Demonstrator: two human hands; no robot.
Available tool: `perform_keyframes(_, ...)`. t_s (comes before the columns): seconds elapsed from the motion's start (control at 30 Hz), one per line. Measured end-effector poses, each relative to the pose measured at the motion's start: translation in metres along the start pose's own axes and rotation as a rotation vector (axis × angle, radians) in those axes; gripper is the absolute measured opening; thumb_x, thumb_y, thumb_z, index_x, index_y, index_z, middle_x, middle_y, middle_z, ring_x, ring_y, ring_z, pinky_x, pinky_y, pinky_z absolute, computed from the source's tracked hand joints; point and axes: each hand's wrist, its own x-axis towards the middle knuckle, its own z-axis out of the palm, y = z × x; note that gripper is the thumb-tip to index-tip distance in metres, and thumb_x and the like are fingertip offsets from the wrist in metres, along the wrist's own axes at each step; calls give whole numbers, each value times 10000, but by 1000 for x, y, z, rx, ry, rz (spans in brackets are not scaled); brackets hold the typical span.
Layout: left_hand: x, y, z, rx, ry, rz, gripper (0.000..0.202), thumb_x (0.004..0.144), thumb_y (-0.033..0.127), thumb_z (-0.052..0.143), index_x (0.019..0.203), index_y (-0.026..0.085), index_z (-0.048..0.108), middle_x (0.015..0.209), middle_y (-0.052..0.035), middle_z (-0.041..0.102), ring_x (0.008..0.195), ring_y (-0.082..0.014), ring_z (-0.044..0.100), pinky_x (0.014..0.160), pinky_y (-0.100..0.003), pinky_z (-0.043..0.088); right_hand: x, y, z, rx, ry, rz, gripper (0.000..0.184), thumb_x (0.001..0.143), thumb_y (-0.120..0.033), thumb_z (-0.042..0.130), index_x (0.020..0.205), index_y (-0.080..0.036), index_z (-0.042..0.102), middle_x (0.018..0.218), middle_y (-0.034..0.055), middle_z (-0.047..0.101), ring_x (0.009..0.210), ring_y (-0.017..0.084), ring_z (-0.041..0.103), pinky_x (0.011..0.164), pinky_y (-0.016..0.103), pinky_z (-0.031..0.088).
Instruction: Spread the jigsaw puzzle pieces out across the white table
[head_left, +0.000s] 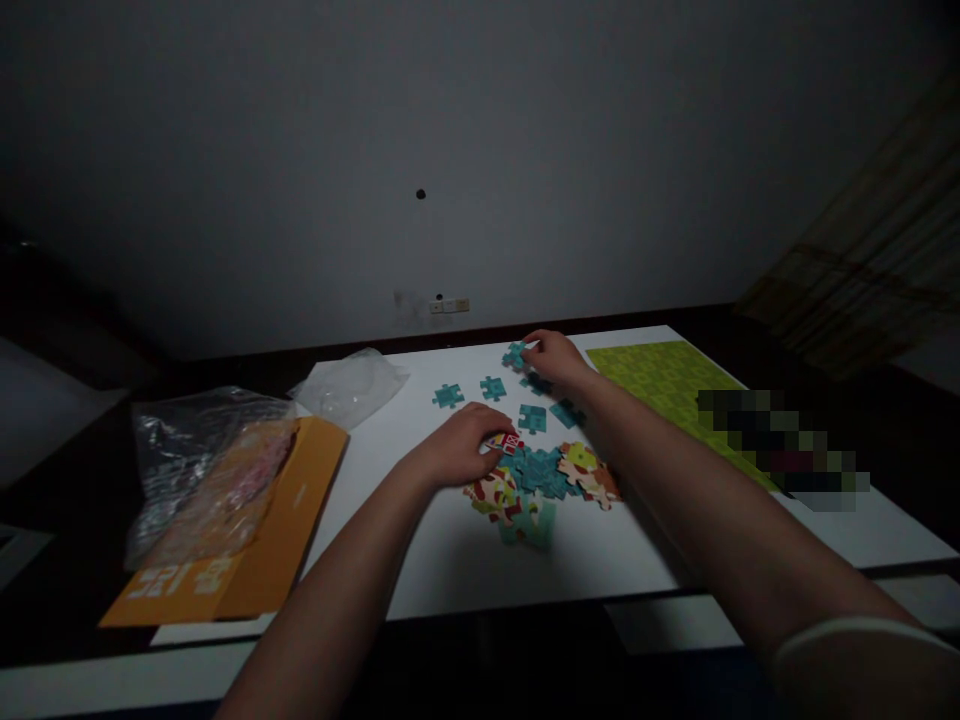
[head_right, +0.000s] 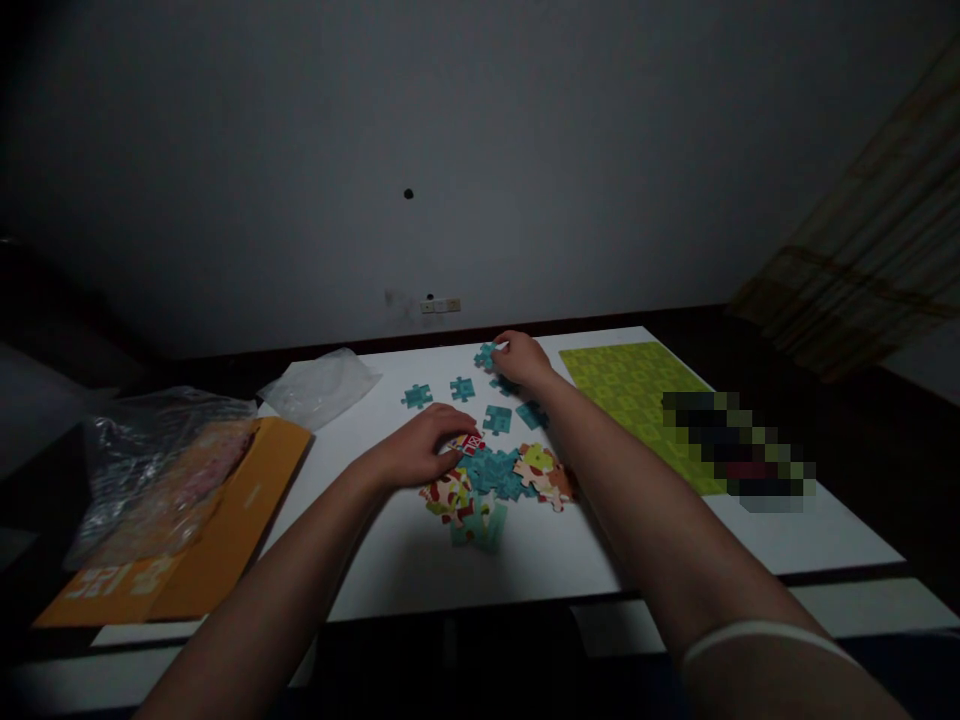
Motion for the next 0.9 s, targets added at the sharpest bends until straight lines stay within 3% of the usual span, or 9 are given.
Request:
perform_keyframes(0.13,-3,-4,0,-16,30,-41,453,891,206,765,1338,270,802,1331,-109,813,1299,-341,716,1183,-584,562,4,-8,15,-214,-30,-14,313,929,-311,768,1214,-211,852,1153,203,823,1105,370,747,912,466,560)
perform_keyframes(0.27,-3,-6,3,-13,60,-53,469,897,225,793,1365,249,790,1356,-134,802,1294,-344,720,1162,-572,576,-6,-9,11,-356,8,-137,359,946,-359,761,1233,-169,865,1345,272,759,1239,420,700,996,520,554)
perform_keyframes(0.4,3,0,5,5,74,-22,213,1034,312,688,1185,279,834,1183,-98,842,1179,-315,753,1107,-520,585,-30,-9,-9,-162,-258,-325,275,988,-351,717,1177,-219,867,1155,168,829,1019,319,752,936,448,562)
perform_keyframes(0.5,7,2,2,83,184,-127,240,1092,359,616,1044,287,840,1026,-94,834,1022,-301,763,978,-471,606,-53,-5,-20,-8,-400,-368,255,997,-309,684,1169,-245,860,1055,103,846,939,264,760,897,400,565)
perform_keyframes(0.6,2,-6,-12,153,343,-302,268,1097,392,609,1042,281,846,972,-100,820,920,-293,752,898,-439,598,-71,3,-24,-4,-393,-358,268,950,-266,696,1159,-243,861,1062,96,853,944,260,757,898,396,571)
perform_keyframes(0.7,-15,-23,-36,163,429,-450,239,1063,352,633,1103,271,855,1016,-119,844,911,-307,765,850,-422,580,-81,8,-25,-54,-416,-376,340,840,-222,759,1163,-242,863,1136,107,851,983,282,753,933,419,582)
perform_keyframes(0.77,-29,-36,-53,209,410,-536,206,1013,308,656,1043,263,855,1026,-129,854,921,-321,770,829,-419,565,-84,8,-29,-67,-434,-382,412,782,-199,787,1184,-248,863,1185,115,843,1013,299,751,957,434,584)
perform_keyframes(0.9,-48,-51,-72,319,226,-706,146,931,293,694,864,261,819,936,-129,838,863,-326,759,808,-412,554,-87,2,-50,-83,-471,-373,386,780,-214,805,1162,-238,853,1163,117,830,999,292,742,919,410,570)
